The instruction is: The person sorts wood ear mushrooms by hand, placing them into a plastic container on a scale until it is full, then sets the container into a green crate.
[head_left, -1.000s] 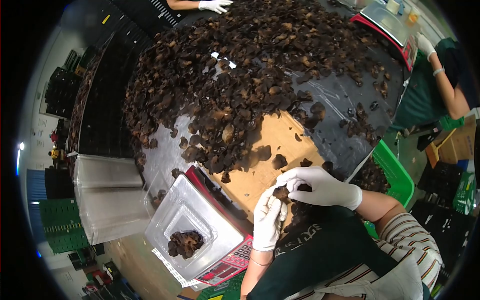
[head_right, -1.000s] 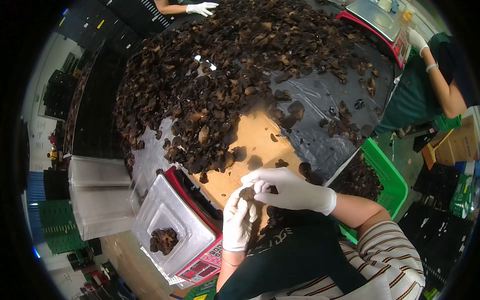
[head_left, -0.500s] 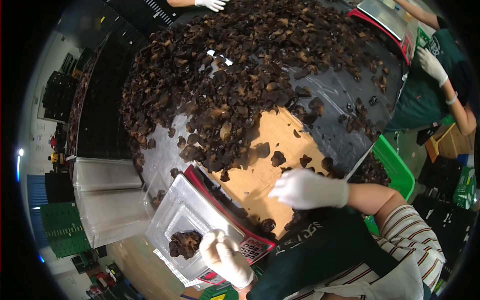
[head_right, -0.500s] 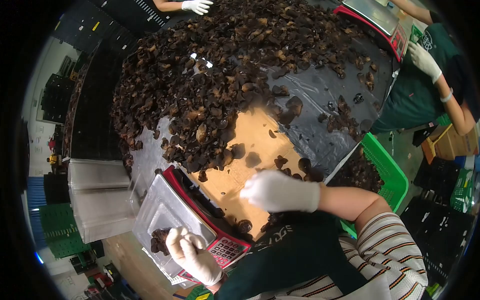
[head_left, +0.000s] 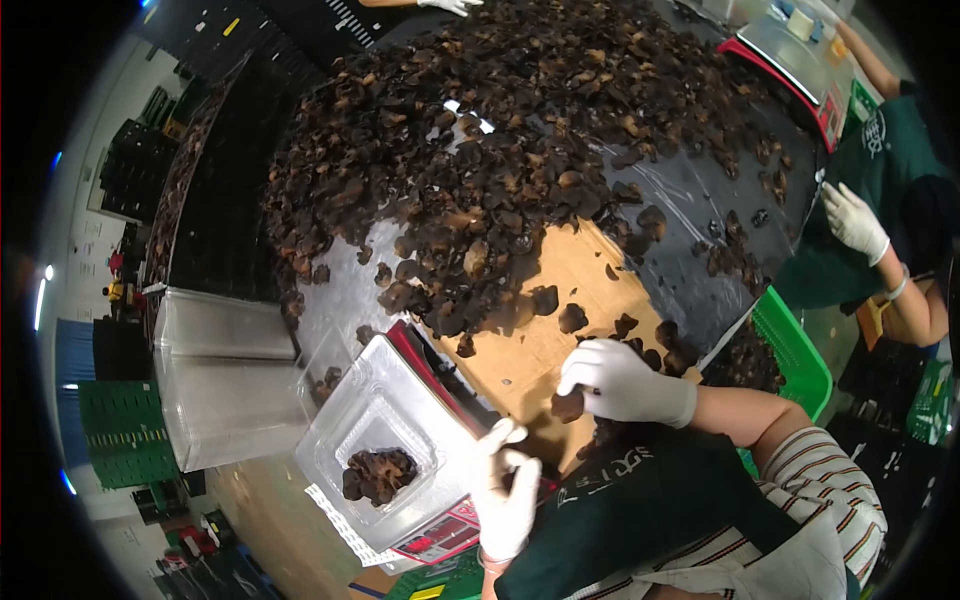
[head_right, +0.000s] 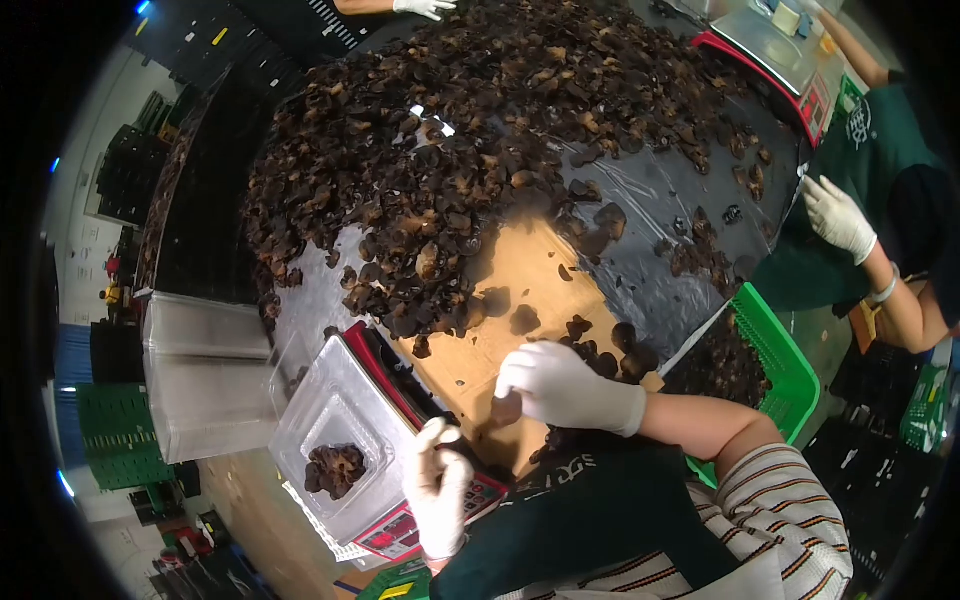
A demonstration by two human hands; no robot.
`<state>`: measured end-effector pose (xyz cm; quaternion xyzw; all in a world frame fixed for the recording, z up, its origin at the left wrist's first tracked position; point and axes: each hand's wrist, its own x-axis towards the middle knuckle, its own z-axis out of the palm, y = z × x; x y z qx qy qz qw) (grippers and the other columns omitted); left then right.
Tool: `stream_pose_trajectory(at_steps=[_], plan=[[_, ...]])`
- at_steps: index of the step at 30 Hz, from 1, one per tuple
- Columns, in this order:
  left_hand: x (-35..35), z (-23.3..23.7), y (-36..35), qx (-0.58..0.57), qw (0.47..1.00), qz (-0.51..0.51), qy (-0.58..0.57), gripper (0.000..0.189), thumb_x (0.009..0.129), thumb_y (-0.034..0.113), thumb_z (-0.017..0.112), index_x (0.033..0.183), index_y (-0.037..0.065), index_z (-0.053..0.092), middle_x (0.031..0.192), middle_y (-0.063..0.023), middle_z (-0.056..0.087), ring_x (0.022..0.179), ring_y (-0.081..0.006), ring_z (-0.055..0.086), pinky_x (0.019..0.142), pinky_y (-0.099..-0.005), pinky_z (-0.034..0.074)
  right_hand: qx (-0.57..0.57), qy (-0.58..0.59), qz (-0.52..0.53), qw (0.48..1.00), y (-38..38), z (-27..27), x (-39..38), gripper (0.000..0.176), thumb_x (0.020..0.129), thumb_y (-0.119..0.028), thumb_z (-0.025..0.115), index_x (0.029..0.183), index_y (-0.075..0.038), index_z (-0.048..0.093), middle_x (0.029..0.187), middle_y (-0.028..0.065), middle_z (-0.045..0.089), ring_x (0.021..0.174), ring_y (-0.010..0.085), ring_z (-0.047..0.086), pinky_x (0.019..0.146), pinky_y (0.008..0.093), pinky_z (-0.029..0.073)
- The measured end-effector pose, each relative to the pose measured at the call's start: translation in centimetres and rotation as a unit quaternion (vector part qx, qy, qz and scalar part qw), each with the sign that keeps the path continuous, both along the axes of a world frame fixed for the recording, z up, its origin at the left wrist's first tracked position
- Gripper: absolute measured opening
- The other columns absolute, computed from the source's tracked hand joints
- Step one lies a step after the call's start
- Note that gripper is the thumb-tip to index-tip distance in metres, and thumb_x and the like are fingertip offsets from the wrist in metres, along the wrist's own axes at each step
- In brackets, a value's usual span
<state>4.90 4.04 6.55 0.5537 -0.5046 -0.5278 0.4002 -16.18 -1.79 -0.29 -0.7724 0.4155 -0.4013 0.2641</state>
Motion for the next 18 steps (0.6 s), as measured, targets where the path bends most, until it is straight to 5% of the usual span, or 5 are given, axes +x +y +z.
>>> stream_pose_trajectory(at_steps=[6,8,11,16,18], plan=[[-2.8,-2.3,-0.9,-0.056,0.987,-0.122,-0.083,0.075,0.073,-0.007,0.073,0.139,0.002,0.039,0.110,-0.0067,0.056,0.076,-0.0078,0.055,0.077,-0.0235,0.047,-0.051,-0.030,0.003,0.998,0.7,2.4,-1.3,0.031,0.061,0.004,0.064,0.086,-0.013,0.058,0.084,0.0006,0.057,0.078,0.0242,0.056,0.068,0.0361,0.043],[-3.6,-2.1,-1.1,-0.053,0.993,-0.096,-0.046,0.063,0.075,-0.006,0.071,0.133,0.001,0.047,0.104,-0.0056,0.057,0.078,-0.0090,0.057,0.075,-0.0248,0.047,-0.050,-0.038,0.018,0.998,0.9,2.7,-0.9,0.032,0.061,0.004,0.064,0.087,-0.014,0.058,0.086,0.0010,0.058,0.078,0.0240,0.057,0.069,0.0358,0.044],[-3.1,-1.2,-2.2,-0.188,0.961,-0.132,-0.152,0.047,0.076,-0.007,0.068,0.121,0.001,0.057,0.101,-0.0054,0.058,0.080,-0.0109,0.059,0.074,-0.0263,0.048,-0.026,-0.068,0.016,0.997,1.0,3.0,-0.3,0.024,0.072,-0.002,0.067,0.093,-0.012,0.061,0.084,0.0036,0.059,0.077,0.0253,0.057,0.069,0.0358,0.044],[3.9,2.5,-1.9,-0.254,0.922,0.084,-0.280,0.035,0.081,-0.006,0.060,0.115,0.001,0.060,0.104,-0.0077,0.058,0.085,-0.0141,0.057,0.078,-0.0285,0.048,-0.056,-0.029,-0.031,0.998,-0.1,3.0,-2.2,0.021,0.077,-0.003,0.068,0.097,-0.008,0.064,0.079,0.0047,0.062,0.071,0.0247,0.059,0.066,0.0351,0.045],[6.8,1.7,-2.2,-0.216,0.907,0.299,-0.204,0.032,0.080,0.000,0.061,0.113,0.002,0.059,0.104,-0.0118,0.058,0.094,-0.0275,0.057,0.088,-0.0377,0.046,-0.030,-0.023,-0.063,0.997,-0.5,2.6,-3.2,0.015,0.078,-0.004,0.066,0.093,-0.007,0.066,0.081,0.0060,0.064,0.074,0.0260,0.061,0.070,0.0351,0.047]])
